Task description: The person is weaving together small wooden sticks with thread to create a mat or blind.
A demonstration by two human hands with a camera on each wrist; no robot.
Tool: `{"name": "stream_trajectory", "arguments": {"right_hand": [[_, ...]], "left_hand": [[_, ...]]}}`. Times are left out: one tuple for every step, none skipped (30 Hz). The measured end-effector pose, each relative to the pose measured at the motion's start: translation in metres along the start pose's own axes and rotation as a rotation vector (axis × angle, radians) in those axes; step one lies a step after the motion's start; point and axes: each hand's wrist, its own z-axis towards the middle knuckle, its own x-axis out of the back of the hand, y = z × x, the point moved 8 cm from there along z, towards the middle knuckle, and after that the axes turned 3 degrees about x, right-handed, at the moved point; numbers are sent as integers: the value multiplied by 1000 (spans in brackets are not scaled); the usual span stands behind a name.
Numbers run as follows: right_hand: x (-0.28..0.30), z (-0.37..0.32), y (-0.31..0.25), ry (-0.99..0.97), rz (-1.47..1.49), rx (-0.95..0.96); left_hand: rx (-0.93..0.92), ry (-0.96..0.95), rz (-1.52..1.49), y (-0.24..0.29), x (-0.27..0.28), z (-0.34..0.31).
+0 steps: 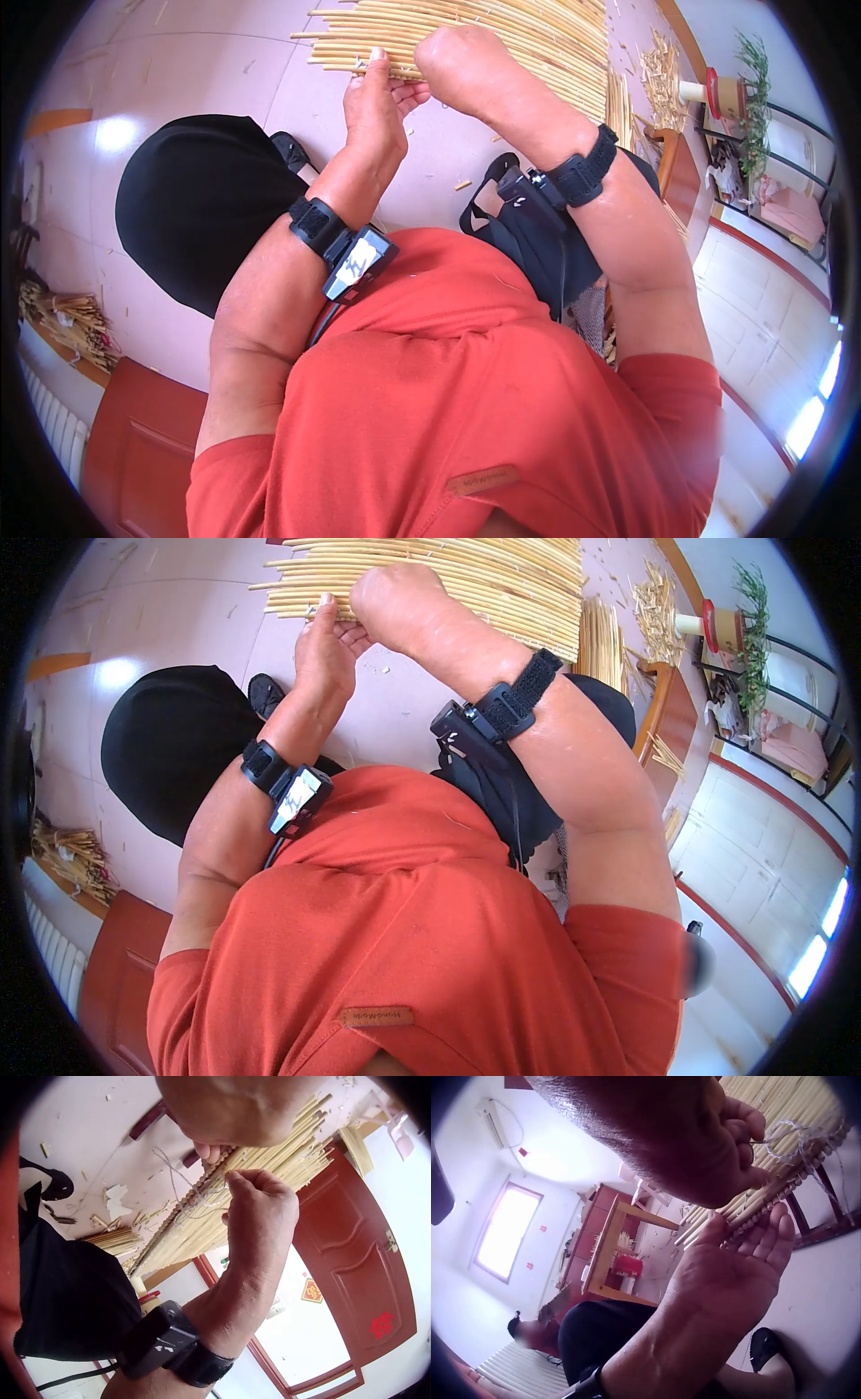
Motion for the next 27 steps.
{"name": "stream_trajectory", "arguments": {"right_hand": [[-2,0,0,13,2,-9],[-4,-1,0,25,5,-19],[-6,-1,0,29,6,-21],[-9,0,0,22,-17,-26],[-12,0,0,15,-39,-32],[-14,1,3,22,-39,-34],[-18,1,10,5,15,-69],[-19,-1,15,-12,69,-103],[-15,-8,19,0,62,-106],[-4,-22,26,117,141,-150],[4,-32,32,230,224,-188],[-5,-36,35,233,221,-179],[-14,-46,43,342,104,-258],[-20,-57,49,456,-15,-345],[-31,-58,50,466,-16,-348],[-43,-56,53,463,2,-385],[-51,-54,57,462,17,-417],[-55,-53,60,477,12,-417],[-59,-50,61,468,-30,-383],[-56,-49,62,460,-76,-351],[-40,-52,58,550,-1,-325],[-31,-48,60,558,-16,-321],[-12,-51,64,594,17,-290],[11,-61,67,629,50,-257],[47,-74,68,744,12,-228],[78,-86,70,773,-31,-235],[102,-99,80,750,103,-321]], "left_hand": [[1,6,-14,-1,1,-1],[-2,9,-12,-1,2,0],[8,18,-15,-3,3,2],[17,26,-18,-4,4,4],[14,23,-15,-3,3,4],[10,19,-13,-1,2,3],[6,14,-12,0,1,3],[2,10,-10,2,1,2],[16,-8,-8,4,-1,2],[30,-21,-10,4,-2,2],[23,-17,-15,7,-1,0],[39,71,38,7,7,-2],[57,157,95,8,14,-6],[50,151,100,9,15,-8],[73,182,106,5,20,-12],[92,209,113,2,24,-14],[99,198,107,0,22,-17],[86,189,108,-2,23,-16],[105,174,109,-6,23,-15],[122,153,109,-11,20,-17],[95,150,69,-11,21,-16],[86,139,59,-13,24,-9],[80,123,88,-13,23,-6],[73,107,116,-15,21,-8],[95,50,130,-23,21,-4],[118,-18,143,-29,19,2],[151,-79,198,-31,11,2]]}}
